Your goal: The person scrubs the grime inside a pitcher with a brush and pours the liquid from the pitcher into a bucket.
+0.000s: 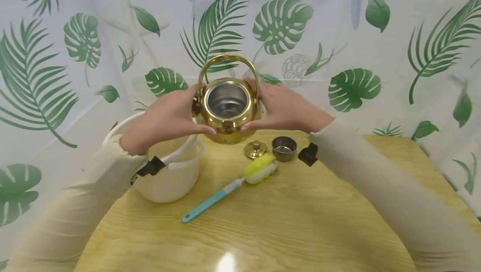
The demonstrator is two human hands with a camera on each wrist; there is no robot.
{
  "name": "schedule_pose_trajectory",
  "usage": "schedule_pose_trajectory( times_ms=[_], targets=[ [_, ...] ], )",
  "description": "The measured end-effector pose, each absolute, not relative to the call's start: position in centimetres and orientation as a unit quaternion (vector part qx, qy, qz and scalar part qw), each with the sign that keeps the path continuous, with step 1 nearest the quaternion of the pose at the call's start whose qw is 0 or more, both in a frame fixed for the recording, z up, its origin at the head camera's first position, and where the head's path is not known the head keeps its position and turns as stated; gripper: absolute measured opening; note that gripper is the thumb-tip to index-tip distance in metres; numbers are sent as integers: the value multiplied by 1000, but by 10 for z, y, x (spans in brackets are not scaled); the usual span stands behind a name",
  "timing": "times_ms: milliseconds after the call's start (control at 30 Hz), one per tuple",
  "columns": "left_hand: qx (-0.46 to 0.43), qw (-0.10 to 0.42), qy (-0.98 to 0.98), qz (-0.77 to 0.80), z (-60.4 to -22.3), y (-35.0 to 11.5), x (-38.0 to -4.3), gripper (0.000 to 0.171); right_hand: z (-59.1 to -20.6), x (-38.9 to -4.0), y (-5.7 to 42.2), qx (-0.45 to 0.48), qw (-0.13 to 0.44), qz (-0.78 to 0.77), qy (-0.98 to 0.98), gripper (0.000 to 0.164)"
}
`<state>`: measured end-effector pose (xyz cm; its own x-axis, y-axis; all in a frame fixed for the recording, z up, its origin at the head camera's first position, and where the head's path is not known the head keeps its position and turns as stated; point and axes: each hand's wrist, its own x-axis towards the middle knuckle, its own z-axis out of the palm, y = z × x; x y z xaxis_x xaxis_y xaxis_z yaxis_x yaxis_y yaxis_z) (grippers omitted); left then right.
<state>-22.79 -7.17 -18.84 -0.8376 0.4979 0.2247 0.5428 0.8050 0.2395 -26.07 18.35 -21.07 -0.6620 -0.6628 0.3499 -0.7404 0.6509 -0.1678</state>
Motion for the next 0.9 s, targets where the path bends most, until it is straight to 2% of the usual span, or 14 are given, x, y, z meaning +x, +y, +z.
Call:
schedule_pose_trajectory(
  times_ms=[167,367,533,900],
  targets=[
    [-286,60,-944,-152,-199,-41,-225,92,-223,-255,216,395,113,165,-897,102],
    [-282,51,-948,-141,-218,-4,-221,82,-244,-245,252,380,89,182,-902,98],
    [-296,56,-944,-134,-238,24,-222,83,-265,-241,282,363,93,165,-912,100],
    [-330,30,-935,-129,-291,81,-247,74,-312,-231,337,307,93,144,-936,96]
  ],
)
